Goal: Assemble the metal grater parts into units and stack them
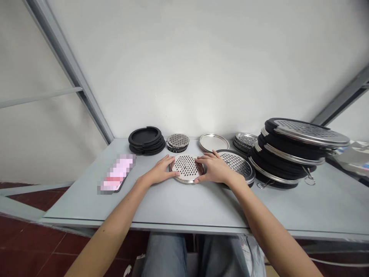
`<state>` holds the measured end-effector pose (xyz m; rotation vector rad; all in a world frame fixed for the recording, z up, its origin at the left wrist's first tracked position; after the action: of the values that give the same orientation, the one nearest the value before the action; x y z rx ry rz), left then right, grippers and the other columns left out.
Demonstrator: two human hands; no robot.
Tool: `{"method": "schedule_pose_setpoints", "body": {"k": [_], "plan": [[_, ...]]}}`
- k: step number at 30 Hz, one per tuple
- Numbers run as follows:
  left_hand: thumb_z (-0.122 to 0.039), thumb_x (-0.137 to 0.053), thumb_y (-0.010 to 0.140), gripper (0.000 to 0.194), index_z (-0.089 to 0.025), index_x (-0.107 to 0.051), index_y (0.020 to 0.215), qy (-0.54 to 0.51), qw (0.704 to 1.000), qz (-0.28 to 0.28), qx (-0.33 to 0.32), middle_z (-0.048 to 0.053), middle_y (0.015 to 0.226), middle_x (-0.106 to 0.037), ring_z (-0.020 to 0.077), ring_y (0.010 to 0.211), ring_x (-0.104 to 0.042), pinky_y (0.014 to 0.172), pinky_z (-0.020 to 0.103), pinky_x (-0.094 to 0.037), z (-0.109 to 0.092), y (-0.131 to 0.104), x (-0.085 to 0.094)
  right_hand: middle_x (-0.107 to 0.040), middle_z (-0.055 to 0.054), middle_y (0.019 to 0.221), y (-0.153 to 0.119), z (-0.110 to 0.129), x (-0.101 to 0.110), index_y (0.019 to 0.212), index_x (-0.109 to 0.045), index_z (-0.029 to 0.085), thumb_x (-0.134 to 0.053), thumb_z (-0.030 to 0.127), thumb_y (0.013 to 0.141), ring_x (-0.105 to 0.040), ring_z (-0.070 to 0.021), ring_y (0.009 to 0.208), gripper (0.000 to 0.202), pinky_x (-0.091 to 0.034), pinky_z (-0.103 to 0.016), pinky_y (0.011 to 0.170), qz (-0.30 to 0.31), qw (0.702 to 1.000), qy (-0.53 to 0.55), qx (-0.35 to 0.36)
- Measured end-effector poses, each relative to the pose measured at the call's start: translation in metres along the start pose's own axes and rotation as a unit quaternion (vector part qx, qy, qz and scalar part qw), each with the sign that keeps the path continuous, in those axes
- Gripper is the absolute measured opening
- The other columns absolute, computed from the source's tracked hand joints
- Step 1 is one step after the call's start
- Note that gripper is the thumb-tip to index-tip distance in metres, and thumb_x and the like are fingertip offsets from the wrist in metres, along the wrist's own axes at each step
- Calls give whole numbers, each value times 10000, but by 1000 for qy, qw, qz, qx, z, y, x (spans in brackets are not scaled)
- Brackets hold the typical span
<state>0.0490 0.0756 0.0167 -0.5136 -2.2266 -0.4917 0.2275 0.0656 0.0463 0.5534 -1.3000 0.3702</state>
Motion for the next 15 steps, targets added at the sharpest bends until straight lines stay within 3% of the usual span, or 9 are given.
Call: {"method": "schedule_pose_setpoints", "body": {"k": [2, 7, 11, 13, 15], "plan": [[-523, -667, 818, 654, -234, -506, 1382, 6, 1000, 5, 10, 101, 1499, -449, 332, 1454, -281, 1153, 512, -308, 4, -1, -2, -672, -101, 1199, 0, 0, -1, 1163, -678, 238, -765, 698, 577, -486, -394, 1262, 751, -133, -655, 1146, 6, 1000, -9, -10], [-574, -651, 812, 788, -182, -419, 1456, 37, 999, 4, 19, 154, 1542, -368, 329, 1450, -291, 1167, 512, -287, 5, -5, -2, -670, -104, 1195, -1, 1, -2, 1152, -682, 236, -758, 715, 564, -463, -410, 1282, 762, -119, -670, 1141, 11, 1000, -16, -11], [-650, -793, 605, 1088, -173, -372, 1487, 80, 996, 16, -28, 185, 1577, -275, 374, 1441, -288, 1165, 518, -293, -10, -7, -4, -675, -116, 1170, -1, 4, 1, 1192, -655, 211, -745, 711, 593, -536, -362, 1202, 785, -158, -627, 1151, -9, 1000, -9, 4], [-619, -830, 574, 1059, -182, -433, 1453, 92, 994, 10, -55, 184, 1553, -328, 376, 1424, -323, 1155, 519, -313, -19, -6, -5, -685, -118, 1136, -2, 5, 2, 1184, -654, 199, -730, 724, 607, -562, -346, 1162, 784, -173, -614, 1151, -18, 1000, -9, 8], [-571, -840, 602, 914, -199, -529, 1377, 99, 992, -8, -82, 165, 1487, -445, 361, 1397, -376, 1147, 523, -327, -27, -5, -3, -692, -122, 1104, -3, 7, 3, 1161, -662, 192, -696, 748, 634, -571, -342, 1148, 767, -181, -610, 1150, -22, 1000, -12, 11]]}}
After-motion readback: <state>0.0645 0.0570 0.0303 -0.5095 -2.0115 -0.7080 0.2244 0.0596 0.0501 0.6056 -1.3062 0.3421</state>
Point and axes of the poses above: each hand's wrist, its own y-axis towards the middle knuckle, its own x-axis out of the back of the hand, z = x × y, the point moved 9 cm from there along y, towards the middle knuckle
